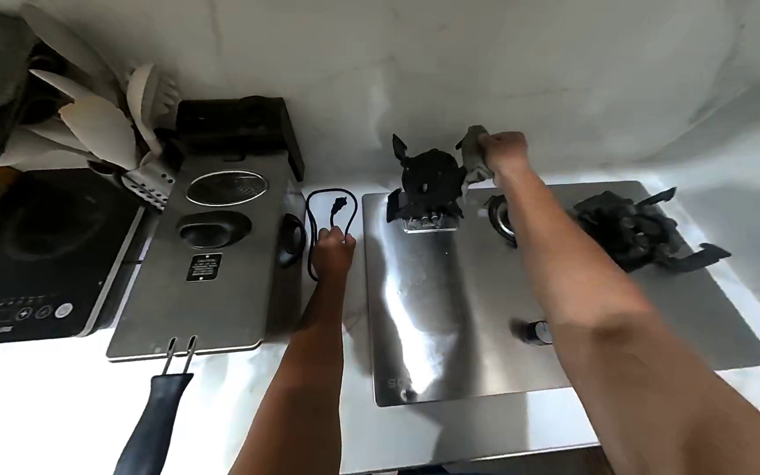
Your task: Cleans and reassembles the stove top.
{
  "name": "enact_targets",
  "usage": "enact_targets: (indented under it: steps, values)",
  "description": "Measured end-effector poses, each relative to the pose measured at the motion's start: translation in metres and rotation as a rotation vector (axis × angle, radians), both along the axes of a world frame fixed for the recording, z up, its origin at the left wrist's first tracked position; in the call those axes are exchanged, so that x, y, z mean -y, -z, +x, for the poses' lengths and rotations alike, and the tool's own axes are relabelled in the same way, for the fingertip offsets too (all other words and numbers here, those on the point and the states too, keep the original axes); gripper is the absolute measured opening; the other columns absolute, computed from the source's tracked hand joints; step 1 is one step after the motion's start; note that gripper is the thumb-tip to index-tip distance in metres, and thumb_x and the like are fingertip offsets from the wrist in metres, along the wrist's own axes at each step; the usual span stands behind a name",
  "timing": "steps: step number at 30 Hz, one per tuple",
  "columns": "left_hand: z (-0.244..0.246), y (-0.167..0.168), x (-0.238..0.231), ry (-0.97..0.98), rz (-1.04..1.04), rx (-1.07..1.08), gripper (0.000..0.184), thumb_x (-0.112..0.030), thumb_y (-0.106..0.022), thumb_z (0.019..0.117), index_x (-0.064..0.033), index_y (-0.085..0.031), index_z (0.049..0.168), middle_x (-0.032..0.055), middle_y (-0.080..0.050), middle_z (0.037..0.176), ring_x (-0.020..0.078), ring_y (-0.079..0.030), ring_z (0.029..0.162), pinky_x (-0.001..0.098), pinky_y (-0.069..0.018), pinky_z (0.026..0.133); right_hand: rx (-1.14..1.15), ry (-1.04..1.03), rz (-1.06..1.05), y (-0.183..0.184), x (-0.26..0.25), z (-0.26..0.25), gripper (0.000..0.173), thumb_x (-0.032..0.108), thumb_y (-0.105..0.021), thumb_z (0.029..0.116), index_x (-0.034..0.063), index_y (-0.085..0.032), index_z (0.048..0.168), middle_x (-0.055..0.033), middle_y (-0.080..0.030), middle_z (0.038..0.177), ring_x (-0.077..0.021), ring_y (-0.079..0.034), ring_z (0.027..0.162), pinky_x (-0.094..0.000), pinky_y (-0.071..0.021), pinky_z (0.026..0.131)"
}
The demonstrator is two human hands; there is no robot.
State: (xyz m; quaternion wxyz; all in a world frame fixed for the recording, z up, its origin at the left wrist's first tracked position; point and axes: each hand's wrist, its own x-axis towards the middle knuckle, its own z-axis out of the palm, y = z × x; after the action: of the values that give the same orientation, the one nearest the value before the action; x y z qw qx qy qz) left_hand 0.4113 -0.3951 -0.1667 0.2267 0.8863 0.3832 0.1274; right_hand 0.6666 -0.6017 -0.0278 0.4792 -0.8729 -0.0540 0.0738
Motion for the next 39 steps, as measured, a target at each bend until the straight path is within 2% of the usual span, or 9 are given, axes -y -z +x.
enact_targets:
  steps: [3,11,17,19,24,27,30,35,39]
  values:
    - [-0.002,-0.002,0.001,0.018,-0.012,-0.005,0.029,-0.024,-0.066,0.1,0.0044,-0.071,0.101,0.0274,-0.067,0.109,0.0436,-0.068,0.101,0.0616,-0.0539,0.086,0.015,-0.016,-0.104,-0.003,-0.005,0.01,0.047,0.037,-0.054,0.107,-0.0058,-0.068,0.119,-0.0273,-0.064,0.128,-0.0394,-0.06,0.122,-0.0597,-0.0463,0.103]
    - [0.006,-0.001,-0.001,-0.008,-0.024,-0.146,0.031,-0.03,-0.063,0.1016,0.0002,-0.07,0.103,0.0248,-0.066,0.114,0.0417,-0.068,0.103,0.0612,-0.0548,0.086,0.259,-0.057,-0.323,-0.036,0.07,-0.07,0.039,0.028,-0.049,0.1098,-0.0056,-0.068,0.119,-0.0307,-0.068,0.115,-0.046,-0.065,0.11,-0.0656,-0.0468,0.097]
    - [0.009,0.002,-0.005,-0.014,-0.038,-0.164,0.031,-0.032,-0.063,0.1017,-0.001,-0.069,0.101,0.0233,-0.066,0.112,0.0412,-0.067,0.102,0.0607,-0.0544,0.086,0.012,-0.395,-0.553,0.061,0.039,-0.029,0.042,0.014,-0.047,0.1073,0.0034,-0.054,0.148,-0.0284,-0.056,0.144,-0.0478,-0.053,0.134,-0.0669,-0.04,0.111]
    - [0.008,0.004,-0.006,-0.012,-0.037,-0.16,0.031,-0.033,-0.063,0.1015,-0.0021,-0.069,0.1,0.0222,-0.066,0.11,0.0405,-0.067,0.101,0.0613,-0.0542,0.085,0.097,-0.45,-0.545,0.099,0.032,-0.023,0.042,0.004,-0.053,0.1009,0.0032,-0.057,0.143,-0.0259,-0.057,0.144,-0.0464,-0.055,0.132,-0.0673,-0.043,0.108]
    - [0.004,-0.008,-0.003,-0.003,-0.063,-0.15,0.031,-0.031,-0.063,0.1015,-0.0008,-0.07,0.103,0.023,-0.065,0.114,0.0402,-0.067,0.103,0.0602,-0.0541,0.086,0.277,-0.386,-0.449,0.152,0.054,-0.05,0.056,-0.008,-0.05,0.0966,-0.0031,-0.046,0.152,-0.0178,-0.032,0.166,-0.034,-0.023,0.157,-0.0497,-0.0228,0.128]
    - [0.004,-0.014,-0.001,-0.016,-0.082,-0.166,0.03,-0.031,-0.063,0.1014,-0.0021,-0.071,0.104,0.0217,-0.066,0.115,0.0392,-0.067,0.104,0.0591,-0.0544,0.088,0.246,-0.366,-0.55,0.152,0.07,-0.108,0.055,-0.002,-0.044,0.1008,-0.0027,-0.04,0.155,-0.0173,-0.026,0.169,-0.0336,-0.017,0.159,-0.05,-0.0186,0.129]
    - [0.005,-0.018,-0.002,-0.007,-0.101,-0.191,0.031,-0.031,-0.062,0.102,-0.0028,-0.071,0.11,0.022,-0.065,0.118,0.0388,-0.067,0.107,0.0589,-0.0542,0.09,0.233,-0.431,-0.655,0.142,0.067,-0.164,0.052,0.003,-0.042,0.102,0.0019,-0.045,0.154,-0.0151,-0.035,0.165,-0.0373,-0.026,0.156,-0.057,-0.0249,0.125]
    - [0.005,-0.013,-0.001,-0.011,-0.085,-0.176,0.031,-0.032,-0.062,0.1017,-0.0022,-0.07,0.107,0.0226,-0.066,0.116,0.0397,-0.068,0.103,0.0598,-0.0555,0.086,0.076,-0.348,-0.782,0.124,0.025,-0.129,0.061,0.042,-0.043,0.1077,0.0107,-0.037,0.16,-0.0139,-0.031,0.167,-0.04,-0.027,0.152,-0.0684,-0.0261,0.115]
    - [0.006,-0.011,-0.001,-0.011,-0.065,-0.173,0.032,-0.032,-0.061,0.102,-0.0017,-0.071,0.108,0.0221,-0.066,0.115,0.0394,-0.068,0.104,0.0591,-0.0553,0.087,0.061,-0.205,-0.774,0.131,0.0,-0.127,0.062,0.044,-0.043,0.108,0.0111,-0.036,0.16,-0.0168,-0.03,0.166,-0.0391,-0.026,0.153,-0.0659,-0.0252,0.117]
